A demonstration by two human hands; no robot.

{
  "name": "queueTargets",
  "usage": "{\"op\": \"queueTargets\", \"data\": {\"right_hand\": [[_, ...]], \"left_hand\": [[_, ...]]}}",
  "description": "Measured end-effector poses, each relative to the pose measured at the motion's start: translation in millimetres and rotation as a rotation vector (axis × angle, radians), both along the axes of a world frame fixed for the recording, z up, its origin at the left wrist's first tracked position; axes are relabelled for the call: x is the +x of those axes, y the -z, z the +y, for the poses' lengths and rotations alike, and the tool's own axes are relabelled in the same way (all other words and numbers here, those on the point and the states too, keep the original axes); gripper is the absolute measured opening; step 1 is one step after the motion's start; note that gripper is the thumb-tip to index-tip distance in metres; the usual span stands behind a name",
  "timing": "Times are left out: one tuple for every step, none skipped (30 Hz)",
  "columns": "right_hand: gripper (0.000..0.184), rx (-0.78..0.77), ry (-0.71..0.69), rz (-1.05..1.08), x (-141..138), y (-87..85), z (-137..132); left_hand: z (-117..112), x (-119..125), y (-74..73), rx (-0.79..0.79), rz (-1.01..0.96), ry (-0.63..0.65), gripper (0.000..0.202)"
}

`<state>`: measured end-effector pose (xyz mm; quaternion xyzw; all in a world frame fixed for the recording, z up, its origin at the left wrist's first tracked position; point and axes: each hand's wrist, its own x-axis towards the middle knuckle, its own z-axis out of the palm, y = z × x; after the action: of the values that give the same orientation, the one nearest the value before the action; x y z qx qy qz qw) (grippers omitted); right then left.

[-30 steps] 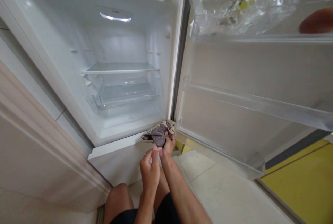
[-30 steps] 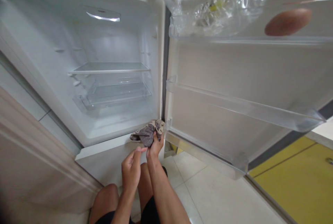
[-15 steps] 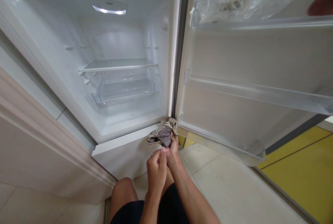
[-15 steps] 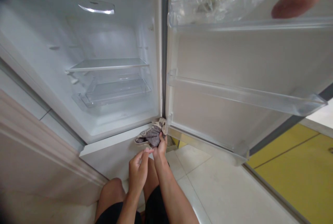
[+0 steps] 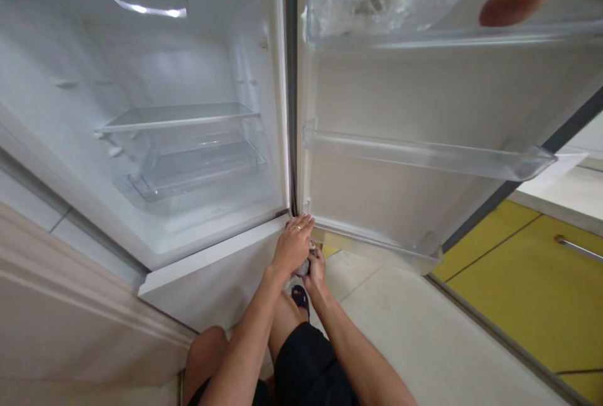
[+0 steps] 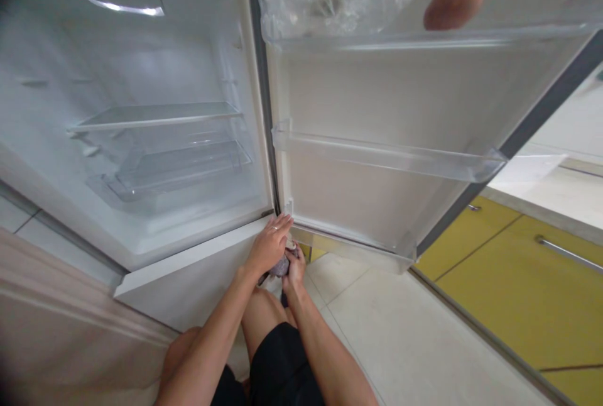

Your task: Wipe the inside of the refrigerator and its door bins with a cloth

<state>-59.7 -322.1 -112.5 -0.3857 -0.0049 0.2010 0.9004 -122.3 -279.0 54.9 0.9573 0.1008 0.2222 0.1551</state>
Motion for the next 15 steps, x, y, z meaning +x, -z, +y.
{"op": "queueTargets", "data": {"right_hand": [[0.043,0.005,0.007,0.018,4,0.3,-4],[0.044,0.011,0.015,0.03,9,0.2,-8],[0.043,0.017,0.023,0.04,15,-0.2,-13],[0.042,0.022,0.034,0.048,21,-0.9,-18],[0.041,0.025,0.045,0.054,29,-1.9,-23],[0.042,0.027,0.056,0.059,36,-3.0,-29],[0.045,0.027,0.064,0.064,43,-4.1,-35],[0.048,0.025,0.069,0.066,49,-5.3,-42],[0.051,0.023,0.072,0.067,55,-6.3,-49],[0.053,0.019,0.076,0.066,59,-7.2,-57],[0.054,0.015,0.08,0.065,63,-7.9,-65],[0.055,0.01,0.087,0.065,66,-8.4,-73],[0.054,0.004,0.097,0.066,68,-8.6,-82],[0.053,-0.003,0.108,0.068,70,-8.6,-91],[0.052,-0.011,0.118,0.069,73,-8.3,-100]], "left_hand": [[0,0,1.5,0.006,0.005,-0.01,0.055],[0,0,2.7,0.011,0.003,-0.021,0.057],[-1,-1,3.8,0.015,0.0,-0.031,0.057],[-2,-1,4.5,0.017,-0.003,-0.04,0.058],[-3,-1,5.0,0.018,-0.005,-0.045,0.058],[-4,-1,5.3,0.018,-0.005,-0.047,0.057],[-5,0,5.3,0.017,-0.006,-0.05,0.057],[-5,0,5.1,0.014,-0.007,-0.053,0.056],[-6,0,4.8,0.011,-0.007,-0.055,0.055],[-6,0,4.2,0.007,-0.009,-0.058,0.054],[-6,0,3.5,0.001,-0.008,-0.06,0.054],[-7,0,2.7,-0.005,-0.005,-0.062,0.053],[-8,0,1.8,-0.011,0.0,-0.063,0.054],[-8,0,1.0,-0.017,0.004,-0.065,0.054],[-9,0,0.3,-0.022,0.007,-0.067,0.054]]}}
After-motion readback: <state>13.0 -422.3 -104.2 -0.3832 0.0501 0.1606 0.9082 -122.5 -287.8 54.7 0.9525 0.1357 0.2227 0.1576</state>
